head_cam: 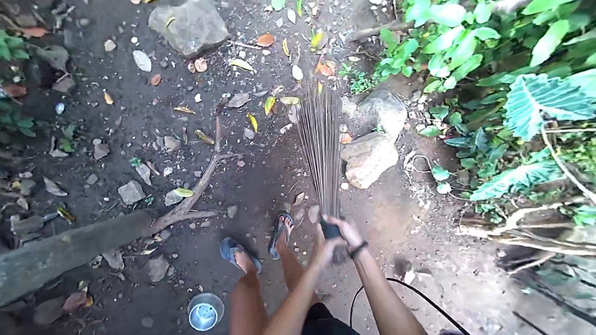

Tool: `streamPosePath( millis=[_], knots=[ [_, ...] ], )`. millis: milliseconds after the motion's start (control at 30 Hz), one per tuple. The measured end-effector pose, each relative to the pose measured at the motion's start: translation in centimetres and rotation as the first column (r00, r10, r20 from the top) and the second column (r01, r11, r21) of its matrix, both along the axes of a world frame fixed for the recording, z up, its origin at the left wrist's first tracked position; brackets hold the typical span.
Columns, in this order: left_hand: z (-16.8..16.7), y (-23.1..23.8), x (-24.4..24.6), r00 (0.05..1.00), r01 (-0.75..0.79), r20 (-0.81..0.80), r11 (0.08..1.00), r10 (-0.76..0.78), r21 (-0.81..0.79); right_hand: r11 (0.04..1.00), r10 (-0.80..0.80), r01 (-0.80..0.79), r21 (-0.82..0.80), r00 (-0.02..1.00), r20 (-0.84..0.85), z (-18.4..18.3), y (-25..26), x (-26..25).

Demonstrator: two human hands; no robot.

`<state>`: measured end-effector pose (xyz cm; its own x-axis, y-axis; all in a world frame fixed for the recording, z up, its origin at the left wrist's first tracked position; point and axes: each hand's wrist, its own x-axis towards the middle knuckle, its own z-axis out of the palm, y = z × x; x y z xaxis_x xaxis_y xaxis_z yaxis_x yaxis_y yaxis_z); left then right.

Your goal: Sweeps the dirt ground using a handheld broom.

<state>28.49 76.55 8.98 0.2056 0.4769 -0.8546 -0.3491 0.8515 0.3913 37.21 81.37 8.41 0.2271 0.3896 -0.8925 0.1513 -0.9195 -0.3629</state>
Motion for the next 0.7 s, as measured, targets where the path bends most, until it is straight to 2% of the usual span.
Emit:
streamPosePath(
  millis=[67, 133, 200, 267, 333, 367, 433, 533, 600, 700],
  knots=[
    [3.4, -4.4, 1.8, 0.993, 0.107, 0.065, 0.986, -0.099, -0.128, 0.982, -0.127, 0.125, -0.139, 0.992, -0.004, 3.6, -5.3, 2.2],
    [4.9, -7.8, 2.2, 0.970, 0.206, 0.192, 0.924, -0.150, -0.322, 0.921, -0.243, 0.248, -0.301, 0.968, 0.054, 4.8, -10.3, 3.2],
    [3.0, -9.3, 1.5, 0.929, 0.340, 0.300, 0.820, -0.217, -0.460, 0.841, -0.378, 0.383, -0.382, 0.921, 0.091, 2.5, -14.6, 3.2],
    [-0.9, -8.0, 0.2, 0.870, 0.483, 0.359, 0.723, -0.337, -0.493, 0.770, -0.523, 0.502, -0.394, 0.850, 0.059, -0.9, -15.6, 1.7],
    [-4.3, -3.0, -2.9, 0.839, 0.544, 0.284, 0.685, -0.464, -0.485, 0.757, -0.611, 0.549, -0.354, 0.786, -0.088, -4.4, -11.7, -2.1],
    [-4.9, 0.8, -4.8, 0.846, 0.523, 0.182, 0.716, -0.501, -0.462, 0.788, -0.599, 0.537, -0.303, 0.782, -0.173, -5.6, -7.9, -4.3],
    [-4.0, 7.4, -8.9, 0.879, 0.416, -0.073, 0.834, -0.471, -0.363, 0.870, -0.489, 0.441, -0.221, 0.828, -0.272, -5.9, 0.5, -8.6],
    [-2.6, 15.4, -12.8, 0.881, 0.313, -0.322, 0.937, -0.348, -0.156, 0.892, -0.451, 0.404, -0.203, 0.828, -0.333, -6.0, 11.4, -13.4],
    [-2.5, 16.0, -12.7, 0.879, 0.326, -0.340, 0.942, -0.334, -0.083, 0.884, -0.468, 0.432, -0.182, 0.799, -0.378, -6.4, 12.4, -13.0],
    [-2.0, 9.5, -10.9, 0.866, 0.464, -0.240, 0.884, -0.438, 0.062, 0.797, -0.598, 0.587, -0.142, 0.734, -0.321, -4.5, 4.8, -9.7]
  ],
)
